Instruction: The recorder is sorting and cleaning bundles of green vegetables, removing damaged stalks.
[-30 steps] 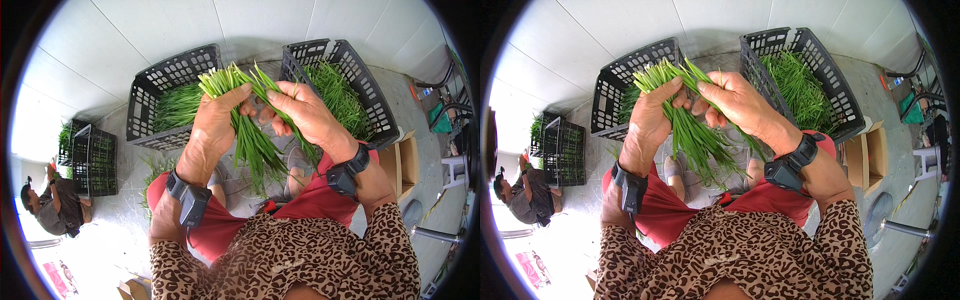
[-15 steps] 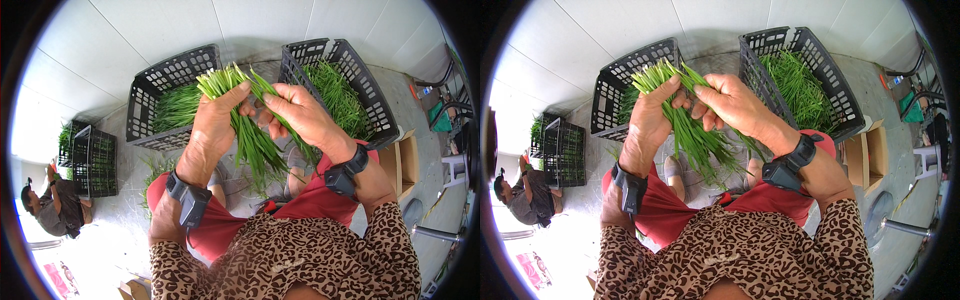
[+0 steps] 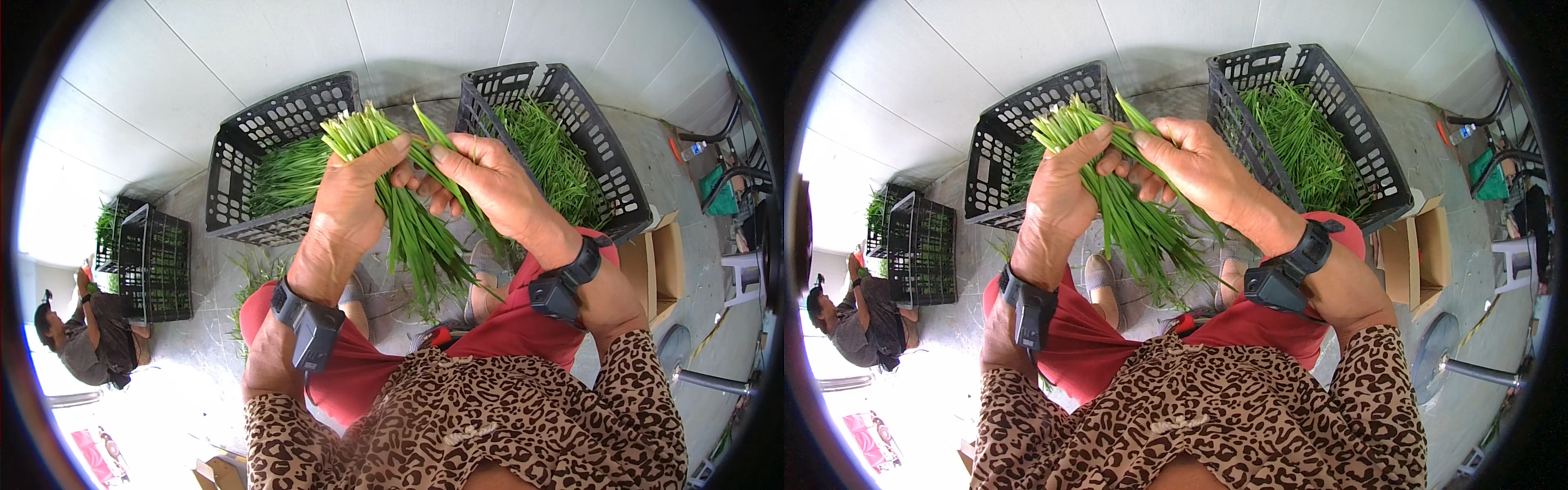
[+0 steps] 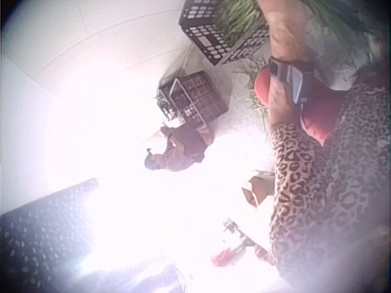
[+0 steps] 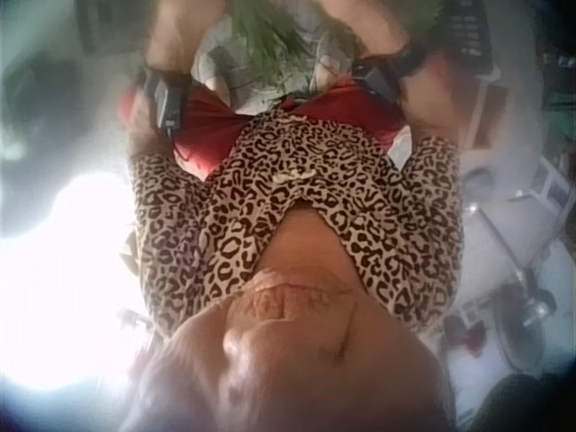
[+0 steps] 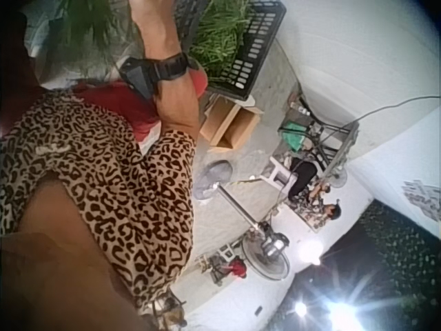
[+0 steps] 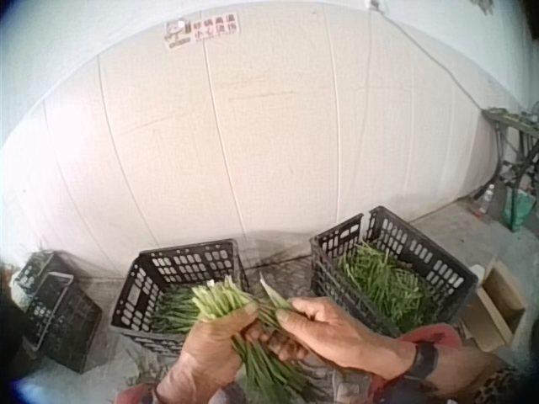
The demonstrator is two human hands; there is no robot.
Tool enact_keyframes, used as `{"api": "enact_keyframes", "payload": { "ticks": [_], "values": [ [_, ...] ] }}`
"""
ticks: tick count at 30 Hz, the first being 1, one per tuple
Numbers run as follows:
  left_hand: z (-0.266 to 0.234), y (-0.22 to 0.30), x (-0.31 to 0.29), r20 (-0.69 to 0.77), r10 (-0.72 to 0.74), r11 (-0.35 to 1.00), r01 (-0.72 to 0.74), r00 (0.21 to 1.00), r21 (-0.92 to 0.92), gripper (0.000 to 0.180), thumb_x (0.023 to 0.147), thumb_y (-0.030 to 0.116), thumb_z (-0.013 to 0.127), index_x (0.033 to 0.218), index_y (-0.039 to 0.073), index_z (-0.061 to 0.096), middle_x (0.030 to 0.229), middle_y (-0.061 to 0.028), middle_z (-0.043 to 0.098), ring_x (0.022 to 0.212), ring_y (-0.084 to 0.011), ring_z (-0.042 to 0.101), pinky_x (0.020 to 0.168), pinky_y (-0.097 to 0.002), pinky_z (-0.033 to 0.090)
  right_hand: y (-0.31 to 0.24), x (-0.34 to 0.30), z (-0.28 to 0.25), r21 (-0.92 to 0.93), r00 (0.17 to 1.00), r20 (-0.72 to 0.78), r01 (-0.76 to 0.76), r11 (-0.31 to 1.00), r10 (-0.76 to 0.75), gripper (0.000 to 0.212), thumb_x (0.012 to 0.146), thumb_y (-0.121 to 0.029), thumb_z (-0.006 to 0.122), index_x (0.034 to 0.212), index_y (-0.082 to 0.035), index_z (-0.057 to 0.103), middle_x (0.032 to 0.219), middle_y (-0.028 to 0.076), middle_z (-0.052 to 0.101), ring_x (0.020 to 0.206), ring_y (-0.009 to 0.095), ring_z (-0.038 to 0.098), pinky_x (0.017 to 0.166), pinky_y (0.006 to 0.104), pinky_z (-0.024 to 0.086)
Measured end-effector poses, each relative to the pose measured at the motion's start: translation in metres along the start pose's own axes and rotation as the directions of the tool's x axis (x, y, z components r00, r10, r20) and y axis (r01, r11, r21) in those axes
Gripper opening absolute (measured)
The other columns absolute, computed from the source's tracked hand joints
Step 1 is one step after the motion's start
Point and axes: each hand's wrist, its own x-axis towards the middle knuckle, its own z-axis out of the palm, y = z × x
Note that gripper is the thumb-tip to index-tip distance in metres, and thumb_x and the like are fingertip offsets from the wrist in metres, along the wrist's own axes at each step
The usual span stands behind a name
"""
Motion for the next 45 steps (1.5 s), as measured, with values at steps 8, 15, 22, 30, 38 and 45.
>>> {"api": "enact_keyframes", "payload": {
  "ticks": [8,15,22,30,38,45],
  "values": [
    [-0.004,0.008,0.002,-0.065,0.035,0.999,-0.036,0.997,-0.01,0.014,0.087,0.011,0.06,0.095,0.0,0.059,0.07,-0.003,0.053,0.063,-0.0144,0.047,0.062,-0.0286,0.045,0.005,0.005,-0.003,0.086,0.997,-0.047,0.063,0.994,-0.059,0.024,0.095,-0.02,0.047,0.099,0.003,0.054,0.084,0.003,0.06,0.067,0.007,0.058,0.057,0.0214,0.047],
    [-0.012,0.024,0.004,-0.128,0.138,0.98,-0.154,0.982,-0.129,0.009,0.085,0.007,0.06,0.09,0.001,0.057,0.086,-0.0087,0.061,0.061,-0.0118,0.045,0.061,-0.031,0.046,0.0,0.008,-0.013,0.024,0.994,-0.077,0.075,0.997,-0.073,0.024,0.095,-0.02,0.047,0.1,0.003,0.054,0.085,0.005,0.061,0.073,0.01,0.06,0.062,0.0233,0.048],
    [-0.019,0.037,0.0,-0.036,0.151,0.965,-0.156,0.988,-0.209,0.016,0.088,0.008,0.056,0.103,0.001,0.055,0.097,-0.0123,0.06,0.063,-0.0108,0.043,0.068,-0.0301,0.043,-0.016,0.012,-0.056,0.082,0.962,-0.253,0.128,0.988,-0.103,0.023,0.094,-0.021,0.048,0.099,0.0,0.055,0.085,0.011,0.064,0.068,0.014,0.061,0.054,0.0251,0.047],
    [-0.013,0.028,-0.004,-0.109,0.094,0.988,-0.107,0.99,-0.112,0.015,0.088,0.011,0.058,0.099,0.002,0.058,0.091,-0.0069,0.058,0.061,-0.0111,0.043,0.066,-0.0311,0.045,-0.029,0.007,-0.062,0.247,0.947,-0.29,0.21,0.946,-0.135,0.022,0.09,-0.019,0.057,0.097,0.002,0.055,0.073,0.002,0.053,0.045,0.002,0.034,0.041,0.0179,0.029],
    [0.004,0.004,-0.003,-0.01,-0.027,1.0,0.027,1.0,-0.006,0.016,0.087,0.011,0.06,0.098,0.001,0.059,0.08,-0.0031,0.055,0.059,-0.0112,0.044,0.062,-0.0308,0.045,-0.022,0.001,-0.023,0.183,0.991,-0.109,0.092,0.979,-0.073,0.017,0.086,-0.019,0.063,0.092,-0.004,0.059,0.073,-0.001,0.055,0.047,0.0,0.037,0.039,0.0164,0.026],
    [0.008,-0.004,-0.004,0.088,-0.11,0.985,0.097,0.99,0.143,0.012,0.086,0.009,0.061,0.096,0.003,0.057,0.079,-0.0023,0.056,0.057,-0.0124,0.047,0.056,-0.0294,0.045,-0.025,-0.002,-0.018,0.061,0.994,-0.088,0.07,0.996,-0.065,0.018,0.086,-0.021,0.064,0.091,-0.005,0.06,0.065,-0.007,0.048,0.051,0.0,0.036,0.043,0.0177,0.026]
  ]
}}
